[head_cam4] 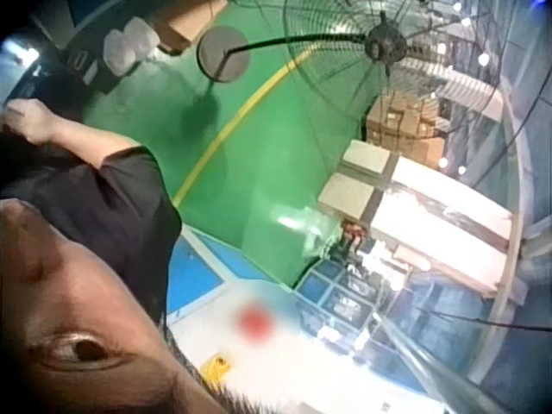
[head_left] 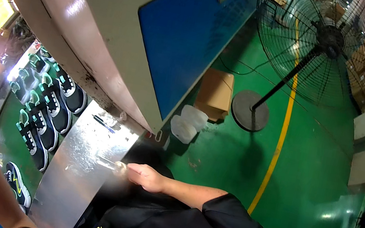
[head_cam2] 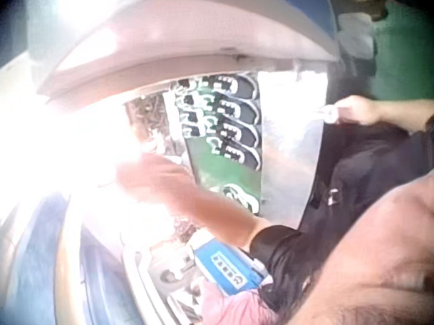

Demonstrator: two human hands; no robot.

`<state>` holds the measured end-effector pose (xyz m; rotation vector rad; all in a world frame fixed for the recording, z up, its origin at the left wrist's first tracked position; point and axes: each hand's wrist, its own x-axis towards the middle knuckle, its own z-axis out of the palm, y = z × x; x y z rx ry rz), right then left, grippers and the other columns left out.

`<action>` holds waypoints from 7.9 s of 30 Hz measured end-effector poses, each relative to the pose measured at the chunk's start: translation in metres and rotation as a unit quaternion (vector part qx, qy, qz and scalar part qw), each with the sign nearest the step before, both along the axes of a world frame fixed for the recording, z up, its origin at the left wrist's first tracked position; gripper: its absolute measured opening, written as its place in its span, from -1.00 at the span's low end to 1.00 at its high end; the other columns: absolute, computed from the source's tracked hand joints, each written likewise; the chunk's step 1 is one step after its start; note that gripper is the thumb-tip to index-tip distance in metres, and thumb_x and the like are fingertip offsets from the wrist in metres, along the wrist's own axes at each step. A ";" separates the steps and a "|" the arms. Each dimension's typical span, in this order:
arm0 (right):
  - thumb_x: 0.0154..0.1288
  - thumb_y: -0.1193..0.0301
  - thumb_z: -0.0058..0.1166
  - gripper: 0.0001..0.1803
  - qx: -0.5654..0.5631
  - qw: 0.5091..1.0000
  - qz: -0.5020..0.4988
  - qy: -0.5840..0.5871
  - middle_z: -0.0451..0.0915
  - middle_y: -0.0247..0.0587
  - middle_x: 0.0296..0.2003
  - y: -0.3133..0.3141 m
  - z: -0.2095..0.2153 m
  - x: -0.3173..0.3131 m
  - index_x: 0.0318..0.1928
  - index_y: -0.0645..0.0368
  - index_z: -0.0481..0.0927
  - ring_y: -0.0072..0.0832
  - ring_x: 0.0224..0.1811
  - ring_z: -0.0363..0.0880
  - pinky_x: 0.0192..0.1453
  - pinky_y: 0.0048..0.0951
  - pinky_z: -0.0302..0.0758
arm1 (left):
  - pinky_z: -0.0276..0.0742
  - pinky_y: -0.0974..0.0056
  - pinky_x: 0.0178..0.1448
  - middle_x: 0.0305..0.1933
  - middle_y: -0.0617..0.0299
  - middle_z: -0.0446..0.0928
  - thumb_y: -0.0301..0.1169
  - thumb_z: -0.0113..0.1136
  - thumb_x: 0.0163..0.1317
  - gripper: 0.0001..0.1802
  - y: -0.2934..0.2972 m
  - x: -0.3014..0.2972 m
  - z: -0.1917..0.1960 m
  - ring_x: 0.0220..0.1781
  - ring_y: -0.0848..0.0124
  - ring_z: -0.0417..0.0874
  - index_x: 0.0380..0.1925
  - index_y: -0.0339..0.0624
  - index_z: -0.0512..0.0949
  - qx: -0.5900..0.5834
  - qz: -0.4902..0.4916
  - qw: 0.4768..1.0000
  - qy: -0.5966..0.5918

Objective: The person uses a syringe to inject a clear liquid into the seams of several black and teal sneakers on a metal workbench. They repeatedly pick up shoes, apply the liquid along the edges, and place them back in line.

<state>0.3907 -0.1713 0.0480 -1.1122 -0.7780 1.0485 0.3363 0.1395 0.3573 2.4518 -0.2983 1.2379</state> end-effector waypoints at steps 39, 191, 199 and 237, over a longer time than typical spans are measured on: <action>0.12 0.62 0.07 -0.95 0.043 0.901 -0.112 -0.417 0.56 -0.23 -0.40 0.140 0.099 -0.033 -0.37 0.33 0.54 -0.58 -0.38 0.48 -0.25 -0.59 0.42 | 0.36 0.48 -0.45 -0.47 0.26 0.46 -0.44 0.03 0.31 -0.72 -0.095 -0.223 -0.236 -0.51 0.61 0.39 -0.07 -0.43 0.45 -0.628 -0.119 0.739 0.212; -0.21 0.11 0.43 0.04 0.281 0.707 0.169 -0.626 0.27 0.10 0.12 0.226 0.132 -0.192 0.25 0.32 0.20 0.02 0.16 0.25 0.24 -0.08 0.21 | 0.41 0.27 0.11 0.11 0.20 0.32 -0.26 -0.14 0.41 -0.69 -0.008 -0.306 -0.212 -0.02 0.43 0.45 -0.25 -0.26 0.52 -0.714 -0.249 0.624 -0.199; -0.29 -0.19 0.36 0.25 0.357 0.640 0.115 -0.670 0.18 0.16 0.18 0.239 0.132 -0.220 0.28 0.32 0.06 0.07 0.19 0.18 0.25 0.01 0.13 | 0.40 0.31 0.03 -0.01 0.27 0.36 -0.24 -0.06 0.36 -0.71 -0.010 -0.306 -0.185 -0.13 0.51 0.44 -0.27 -0.25 0.48 -0.752 -0.337 0.537 -0.181; 0.02 0.11 0.22 -0.48 0.406 0.513 -0.150 -0.741 0.32 -0.21 0.08 0.277 0.143 -0.148 0.03 -0.29 0.38 -0.38 0.00 0.29 0.15 -0.19 0.06 | 0.27 0.30 0.30 0.26 0.13 0.34 -0.59 0.35 -0.09 -0.06 0.198 -0.447 -0.312 0.22 0.34 0.40 0.35 -0.13 0.12 -0.522 0.389 0.749 -0.123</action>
